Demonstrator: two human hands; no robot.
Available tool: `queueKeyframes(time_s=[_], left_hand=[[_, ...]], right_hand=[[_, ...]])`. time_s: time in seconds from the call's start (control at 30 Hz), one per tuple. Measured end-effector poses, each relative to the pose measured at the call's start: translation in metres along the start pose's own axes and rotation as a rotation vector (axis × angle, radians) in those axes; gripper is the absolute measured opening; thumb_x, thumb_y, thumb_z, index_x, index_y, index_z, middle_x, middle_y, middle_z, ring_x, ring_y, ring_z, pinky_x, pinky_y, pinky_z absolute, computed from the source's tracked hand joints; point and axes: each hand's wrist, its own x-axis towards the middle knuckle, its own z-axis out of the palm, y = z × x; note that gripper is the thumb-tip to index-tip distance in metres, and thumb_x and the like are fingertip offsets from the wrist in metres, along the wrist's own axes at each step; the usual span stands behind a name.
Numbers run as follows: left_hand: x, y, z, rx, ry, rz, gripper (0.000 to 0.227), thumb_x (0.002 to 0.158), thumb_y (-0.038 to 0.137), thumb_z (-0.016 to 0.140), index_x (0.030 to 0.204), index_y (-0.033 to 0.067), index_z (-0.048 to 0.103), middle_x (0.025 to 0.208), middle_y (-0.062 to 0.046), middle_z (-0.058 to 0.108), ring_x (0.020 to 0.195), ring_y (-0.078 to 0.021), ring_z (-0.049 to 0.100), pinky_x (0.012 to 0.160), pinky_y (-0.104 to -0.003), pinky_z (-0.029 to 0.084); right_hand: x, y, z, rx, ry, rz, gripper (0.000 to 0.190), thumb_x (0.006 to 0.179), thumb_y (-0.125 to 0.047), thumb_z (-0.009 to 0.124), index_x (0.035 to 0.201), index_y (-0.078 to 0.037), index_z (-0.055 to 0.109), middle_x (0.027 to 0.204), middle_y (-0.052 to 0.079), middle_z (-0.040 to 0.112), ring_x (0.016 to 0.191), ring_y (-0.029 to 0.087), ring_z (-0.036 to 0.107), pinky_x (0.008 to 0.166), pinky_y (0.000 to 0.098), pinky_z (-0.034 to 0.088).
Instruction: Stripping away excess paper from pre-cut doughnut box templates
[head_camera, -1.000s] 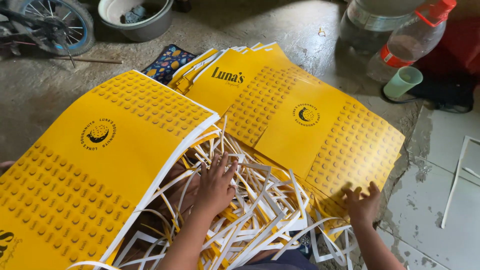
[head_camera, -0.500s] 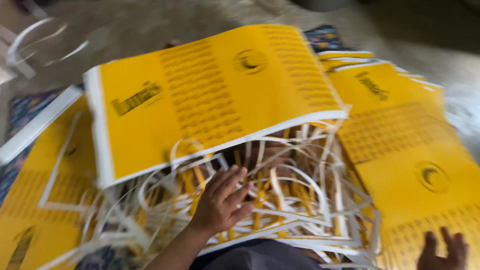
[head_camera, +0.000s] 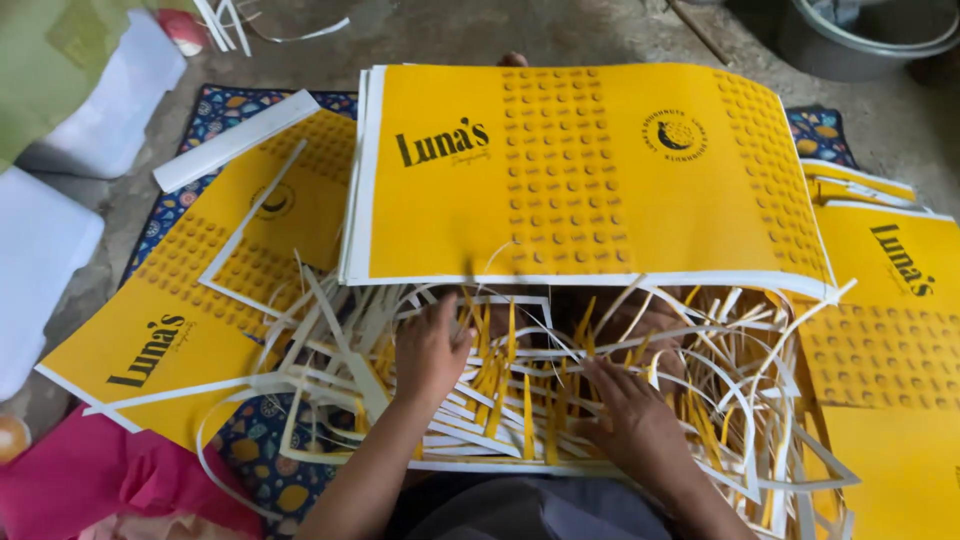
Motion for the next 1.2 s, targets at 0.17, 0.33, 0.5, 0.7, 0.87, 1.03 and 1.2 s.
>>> queueKeyframes(time_s=[0.17, 0.33, 0.5, 0.7, 0.87, 1.03, 1.2], left_hand=[[0.005, -0.02, -0.032, -0.06, 0.064, 0.134, 0.025, 0.093, 0.008, 0.065, 0.115, 0.0162, 0.072, 0.094, -0.005, 0.073, 0.063, -0.0228, 0.062, 0.05, -0.035, 0.05], [0.014, -0.038, -0.107, 0.058, 0.3, 0.312, 0.045, 0.09, -0.006, 0.069, 0.127, 0.0197, 0.071, 0.107, -0.004, 0.078, 0.078, -0.0154, 0.069, 0.065, -0.028, 0.06], [0.004, -0.055, -0.137, 0.101, 0.728, 0.678, 0.028, 0.093, 0.015, 0.084, 0.117, 0.0246, 0.074, 0.102, -0.002, 0.078, 0.091, -0.0215, 0.074, 0.081, -0.036, 0.061], [-0.029, -0.068, -0.071, 0.083, -0.394, 0.183, 0.041, 0.099, 0.018, 0.053, 0.131, 0.0404, 0.066, 0.159, -0.004, 0.04, 0.148, -0.0384, 0.027, 0.122, -0.062, 0.011], [-0.035, -0.097, -0.036, -0.156, -0.756, 0.024, 0.066, 0.097, 0.009, 0.059, 0.157, 0.0298, 0.042, 0.17, 0.002, 0.018, 0.159, -0.028, 0.003, 0.126, -0.051, 0.01], [-0.009, -0.068, -0.066, -0.22, -0.556, 0.144, 0.066, 0.091, 0.013, 0.063, 0.154, 0.0275, 0.048, 0.163, 0.001, 0.037, 0.153, -0.0271, 0.023, 0.122, -0.051, 0.021], [0.009, 0.002, -0.074, -0.19, -0.301, 0.563, 0.07, 0.088, 0.041, 0.072, 0.151, 0.0217, 0.048, 0.163, -0.016, 0.034, 0.149, -0.0408, 0.028, 0.118, -0.063, 0.021]], right_hand=[[0.005, 0.02, -0.024, -0.212, -0.001, -0.049, 0.028, 0.081, -0.022, 0.068, 0.108, -0.021, 0.063, 0.093, 0.005, 0.069, 0.082, 0.032, 0.066, 0.074, 0.0489, 0.046], [-0.001, 0.048, -0.112, -0.26, 0.408, -0.232, 0.045, 0.08, 0.018, 0.059, 0.112, -0.009, 0.077, 0.113, 0.006, 0.078, 0.103, 0.029, 0.072, 0.095, 0.0456, 0.056], [-0.042, 0.04, -0.152, -0.169, 0.496, -0.111, 0.052, 0.1, 0.017, 0.053, 0.146, -0.004, 0.059, 0.172, 0.033, 0.037, 0.165, 0.055, 0.029, 0.142, 0.0625, 0.024], [-0.059, 0.178, -0.018, -0.673, 0.103, -0.044, 0.088, 0.065, -0.018, 0.059, 0.147, -0.045, 0.037, 0.181, -0.004, 0.015, 0.166, 0.03, 0.018, 0.12, 0.0825, 0.018], [-0.07, 0.196, -0.008, 0.075, -0.136, 0.11, 0.053, 0.085, -0.026, 0.064, 0.138, -0.029, 0.062, 0.167, 0.006, 0.039, 0.162, 0.025, 0.023, 0.123, 0.051, 0.02], [0.015, 0.079, -0.086, 0.643, 0.153, 0.545, 0.039, 0.1, -0.015, 0.048, 0.131, -0.007, 0.069, 0.154, 0.005, 0.059, 0.135, 0.021, 0.059, 0.091, 0.041, 0.058], [0.075, 0.059, -0.061, 0.061, 0.589, 0.002, 0.038, 0.092, -0.002, 0.079, 0.129, 0.001, 0.07, 0.128, 0.02, 0.069, 0.118, 0.034, 0.066, 0.099, 0.0432, 0.056]])
